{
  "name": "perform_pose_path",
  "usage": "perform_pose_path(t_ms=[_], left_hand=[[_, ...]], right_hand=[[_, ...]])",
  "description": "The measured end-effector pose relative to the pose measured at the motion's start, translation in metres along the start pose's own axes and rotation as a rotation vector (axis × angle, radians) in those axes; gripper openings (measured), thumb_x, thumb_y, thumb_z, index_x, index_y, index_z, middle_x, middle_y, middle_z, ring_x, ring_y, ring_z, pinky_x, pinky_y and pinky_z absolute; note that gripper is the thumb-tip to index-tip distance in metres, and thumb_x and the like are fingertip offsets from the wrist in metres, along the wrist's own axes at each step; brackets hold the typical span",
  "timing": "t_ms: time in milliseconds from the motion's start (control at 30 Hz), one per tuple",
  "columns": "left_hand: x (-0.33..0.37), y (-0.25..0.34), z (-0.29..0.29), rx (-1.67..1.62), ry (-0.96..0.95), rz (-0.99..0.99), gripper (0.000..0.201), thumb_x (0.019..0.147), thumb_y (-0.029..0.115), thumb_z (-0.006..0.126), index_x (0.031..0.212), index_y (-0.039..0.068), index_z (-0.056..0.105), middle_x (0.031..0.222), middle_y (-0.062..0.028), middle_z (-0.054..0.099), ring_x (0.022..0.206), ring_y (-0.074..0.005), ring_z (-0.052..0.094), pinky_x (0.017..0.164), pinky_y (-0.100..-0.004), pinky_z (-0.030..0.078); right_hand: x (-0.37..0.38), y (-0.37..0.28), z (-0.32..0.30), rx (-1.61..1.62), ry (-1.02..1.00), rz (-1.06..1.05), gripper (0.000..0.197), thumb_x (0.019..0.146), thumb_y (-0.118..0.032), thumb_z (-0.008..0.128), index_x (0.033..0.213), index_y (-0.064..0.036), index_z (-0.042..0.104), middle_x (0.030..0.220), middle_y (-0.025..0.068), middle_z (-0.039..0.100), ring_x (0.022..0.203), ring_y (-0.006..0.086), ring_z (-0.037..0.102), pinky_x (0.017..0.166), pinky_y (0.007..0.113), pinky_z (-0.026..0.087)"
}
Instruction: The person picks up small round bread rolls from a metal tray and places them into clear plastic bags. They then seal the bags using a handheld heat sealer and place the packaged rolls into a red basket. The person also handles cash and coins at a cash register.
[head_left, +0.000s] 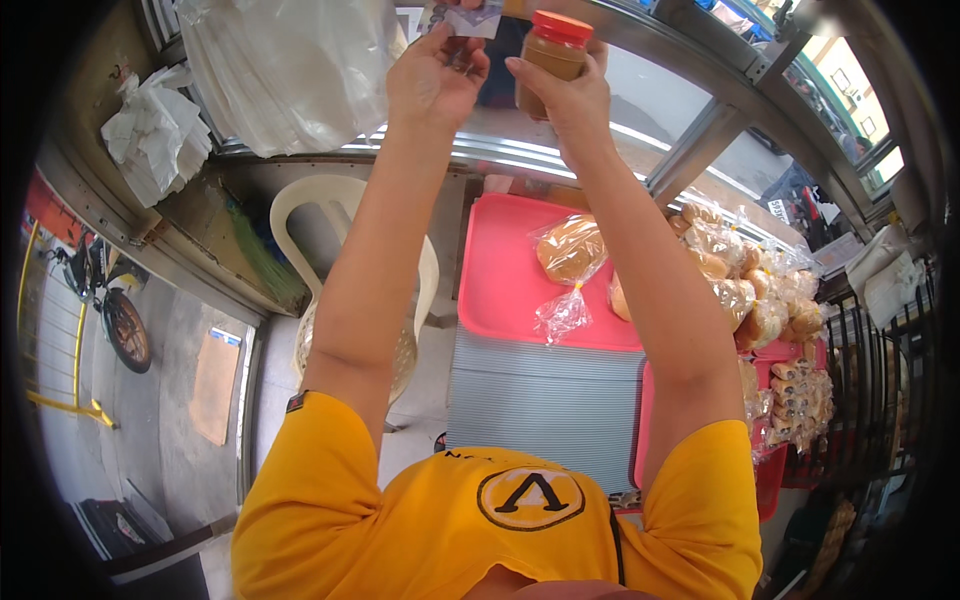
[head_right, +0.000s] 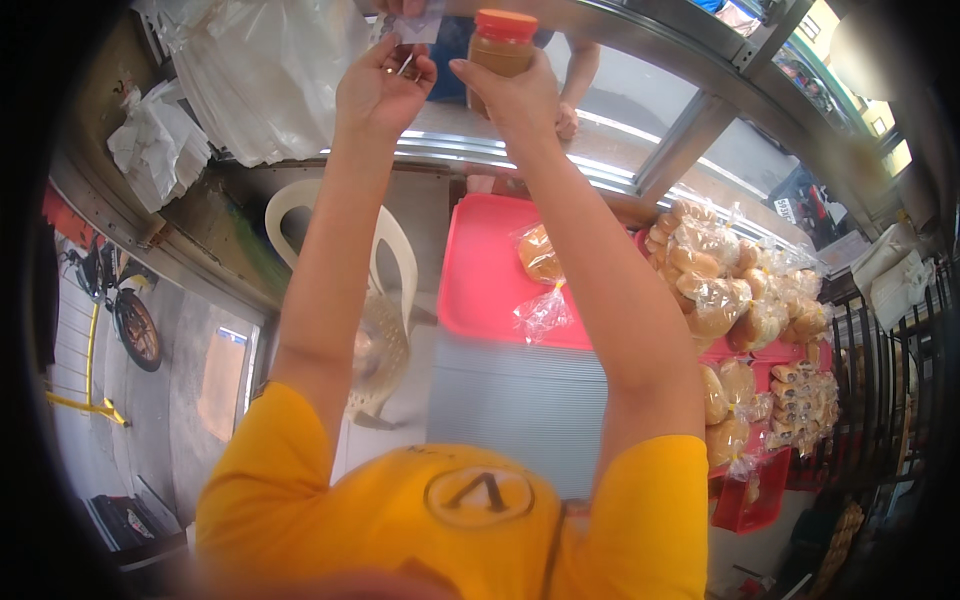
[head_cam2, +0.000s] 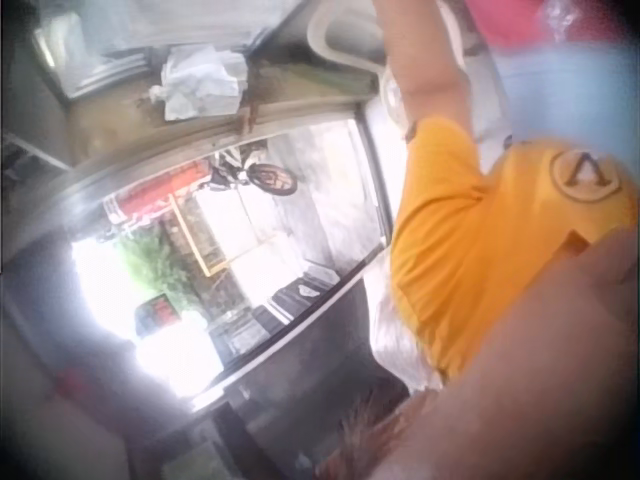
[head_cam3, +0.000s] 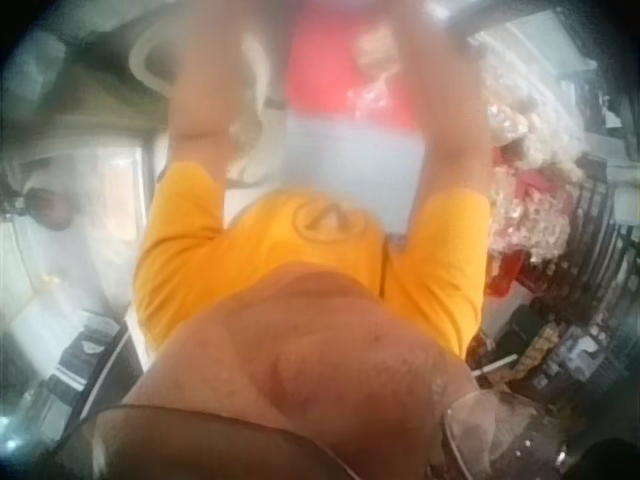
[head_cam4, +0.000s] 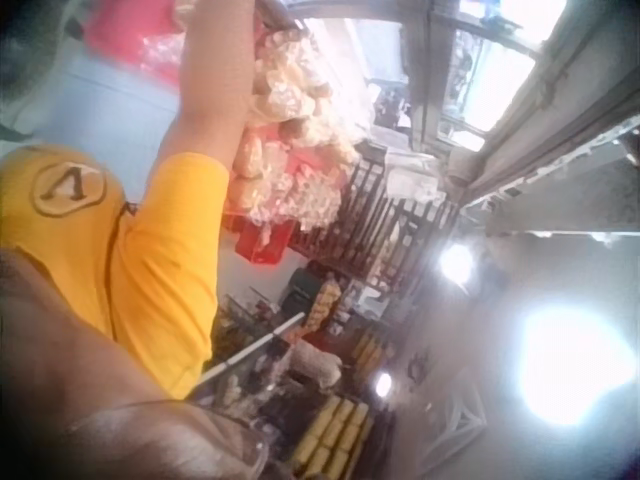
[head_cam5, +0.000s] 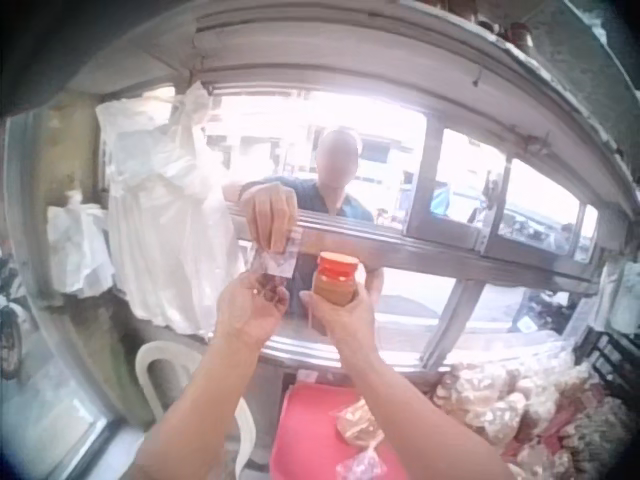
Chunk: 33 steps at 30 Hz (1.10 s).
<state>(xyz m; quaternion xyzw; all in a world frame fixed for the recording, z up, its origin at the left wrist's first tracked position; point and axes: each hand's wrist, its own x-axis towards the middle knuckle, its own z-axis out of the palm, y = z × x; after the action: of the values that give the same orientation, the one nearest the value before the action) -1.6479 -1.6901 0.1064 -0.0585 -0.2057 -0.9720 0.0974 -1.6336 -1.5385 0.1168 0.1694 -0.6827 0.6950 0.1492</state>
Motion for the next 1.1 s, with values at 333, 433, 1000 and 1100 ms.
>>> perform_pose_path(t_ms=[333,433,1000,1100], left_hand=[[-0.149,-0.104,-0.165,0.883,0.187,-0.093,0.013,0.085,0.013,0.056,0.095,0.005,0.054,0.076,-0.0029,0.061,0.067,-0.0098,0.056,0.057,-0.0234,0.043],[-0.239,-0.155,-0.201,1.136,0.184,-0.112,0.011,0.087,0.010,0.057,0.093,0.002,0.054,0.077,-0.0076,0.061,0.065,-0.0159,0.059,0.059,-0.0311,0.047],[-0.412,-0.161,-0.224,2.179,-0.375,0.288,0.011,0.075,0.014,0.058,0.079,0.007,0.051,0.077,-0.0083,0.052,0.076,-0.0273,0.056,0.069,-0.0381,0.045],[-0.411,-0.160,-0.228,2.170,-0.384,0.307,0.013,0.071,0.015,0.061,0.079,0.007,0.054,0.078,-0.0090,0.054,0.078,-0.0289,0.056,0.070,-0.0399,0.046]], right_hand=[[0.040,-0.021,0.030,0.118,-0.106,-0.155,0.038,0.075,-0.014,0.075,0.108,-0.0049,0.060,0.089,0.0028,0.064,0.076,0.0127,0.061,0.064,0.026,0.047],[0.047,-0.015,0.016,0.207,-0.157,-0.129,0.025,0.077,-0.013,0.072,0.098,-0.0067,0.060,0.074,0.0005,0.058,0.058,0.0111,0.054,0.047,0.027,0.040],[-0.127,0.066,-0.042,0.241,-0.512,0.253,0.037,0.082,-0.018,0.069,0.114,-0.0016,0.059,0.092,0.0042,0.059,0.079,0.0116,0.059,0.057,0.023,0.047],[-0.229,0.102,-0.081,0.148,-0.481,0.461,0.031,0.086,-0.016,0.065,0.113,-0.0009,0.059,0.092,0.0044,0.059,0.079,0.0136,0.060,0.060,0.026,0.049]])
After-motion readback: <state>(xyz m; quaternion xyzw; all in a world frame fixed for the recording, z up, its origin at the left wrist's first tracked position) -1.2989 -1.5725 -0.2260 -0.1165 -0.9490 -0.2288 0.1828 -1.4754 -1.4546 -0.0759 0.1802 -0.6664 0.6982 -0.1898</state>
